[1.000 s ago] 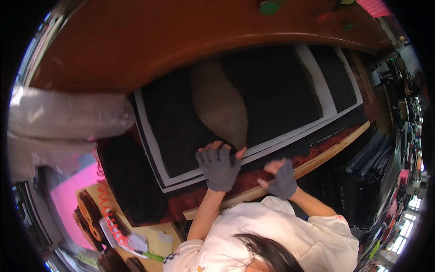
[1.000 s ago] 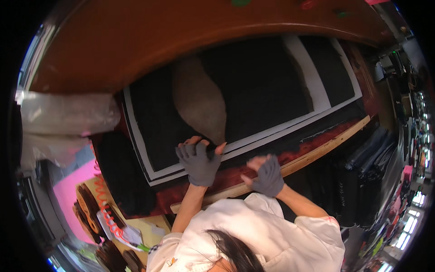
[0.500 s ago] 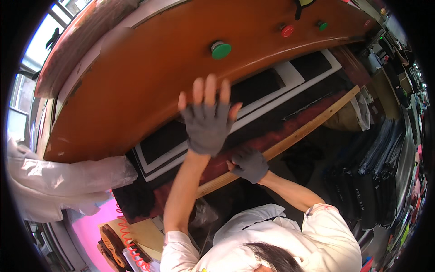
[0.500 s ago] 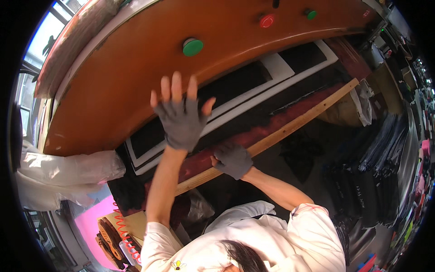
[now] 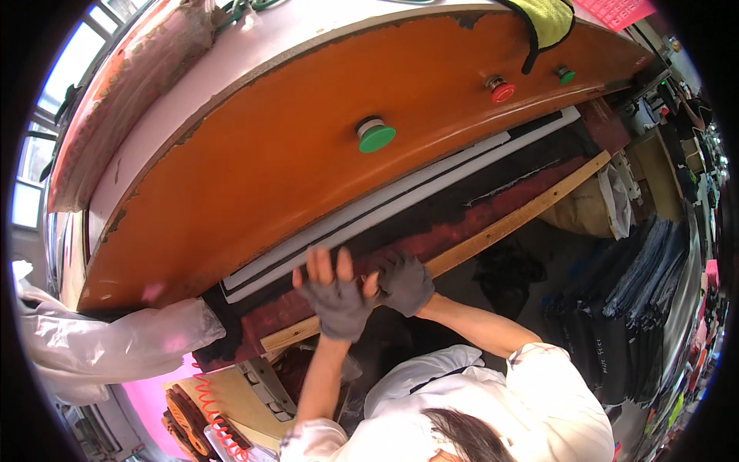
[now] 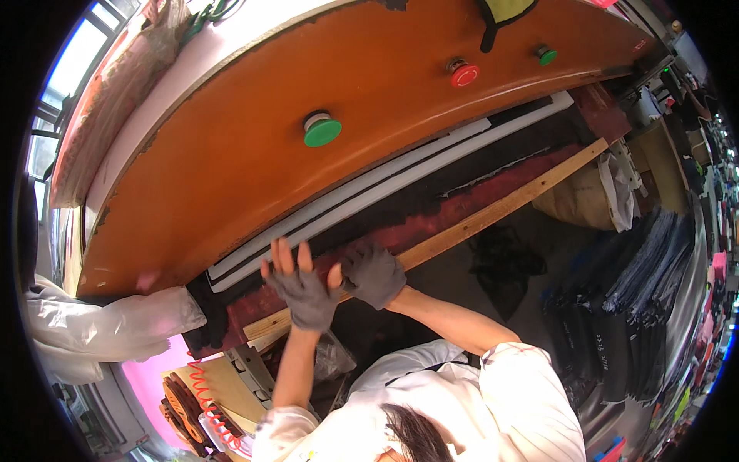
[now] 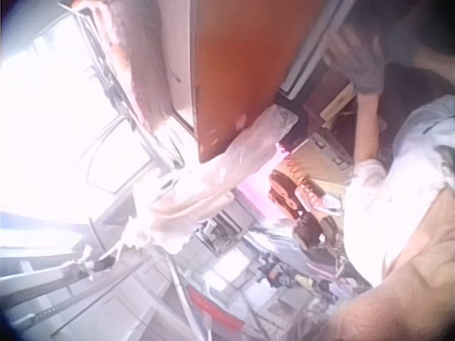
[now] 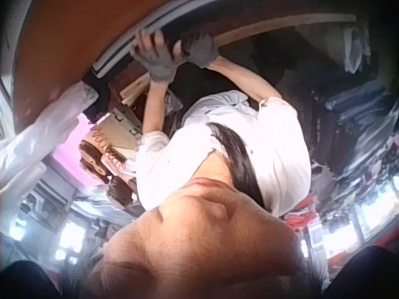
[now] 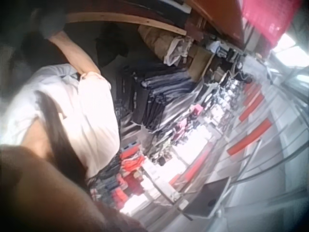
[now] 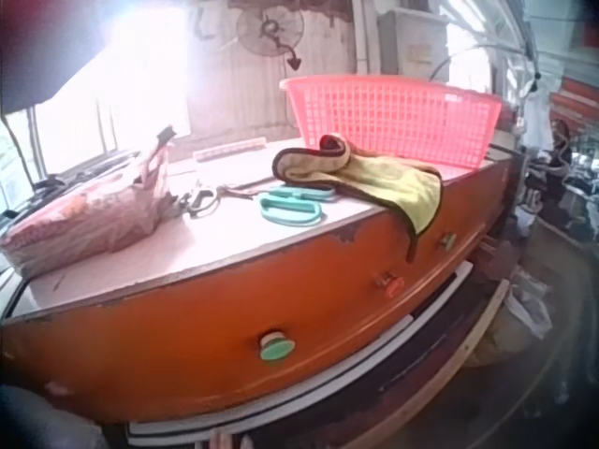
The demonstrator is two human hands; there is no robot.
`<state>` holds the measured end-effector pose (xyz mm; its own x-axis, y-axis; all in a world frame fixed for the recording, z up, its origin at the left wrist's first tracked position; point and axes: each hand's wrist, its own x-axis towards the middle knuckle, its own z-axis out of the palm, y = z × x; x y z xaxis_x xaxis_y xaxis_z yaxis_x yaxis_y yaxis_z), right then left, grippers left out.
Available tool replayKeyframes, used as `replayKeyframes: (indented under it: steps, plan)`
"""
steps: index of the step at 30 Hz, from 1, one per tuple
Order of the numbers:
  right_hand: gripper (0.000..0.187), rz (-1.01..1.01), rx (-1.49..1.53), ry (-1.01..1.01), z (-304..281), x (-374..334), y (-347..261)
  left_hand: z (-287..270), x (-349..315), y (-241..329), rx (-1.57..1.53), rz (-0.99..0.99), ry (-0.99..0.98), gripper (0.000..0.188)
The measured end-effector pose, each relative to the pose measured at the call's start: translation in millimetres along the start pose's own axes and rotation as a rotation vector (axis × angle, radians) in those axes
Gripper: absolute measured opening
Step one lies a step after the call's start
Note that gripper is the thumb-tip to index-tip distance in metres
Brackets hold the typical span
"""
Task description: The person cleans a black mat with a green air blower, then places the mat into a black plastic bag and ties it closed. The person handles the mat and bag by hand throughout.
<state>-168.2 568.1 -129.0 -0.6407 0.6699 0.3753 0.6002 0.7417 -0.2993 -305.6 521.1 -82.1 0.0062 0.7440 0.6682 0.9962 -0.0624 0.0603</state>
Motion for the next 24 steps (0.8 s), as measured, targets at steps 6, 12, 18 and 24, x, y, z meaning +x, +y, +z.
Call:
replayKeyframes:
  steps: [6,12,18,24]
  plan:
    - [0.025,0.003,0.036,-0.072,3,-1,0,2,-93,-15,0.148,-0.203,-0.116,0.032]
    - [0.024,0.083,-0.021,0.065,5,0,-10,2,-94,-11,0.078,-0.306,-0.173,0.017]
    - [0.022,0.058,0.114,0.143,-3,-13,-20,-19,-95,0,-0.087,-0.347,-0.135,0.017]
    - [0.023,0.104,0.202,0.046,-31,-69,-40,-70,-123,32,-0.206,-0.366,-0.303,0.020]
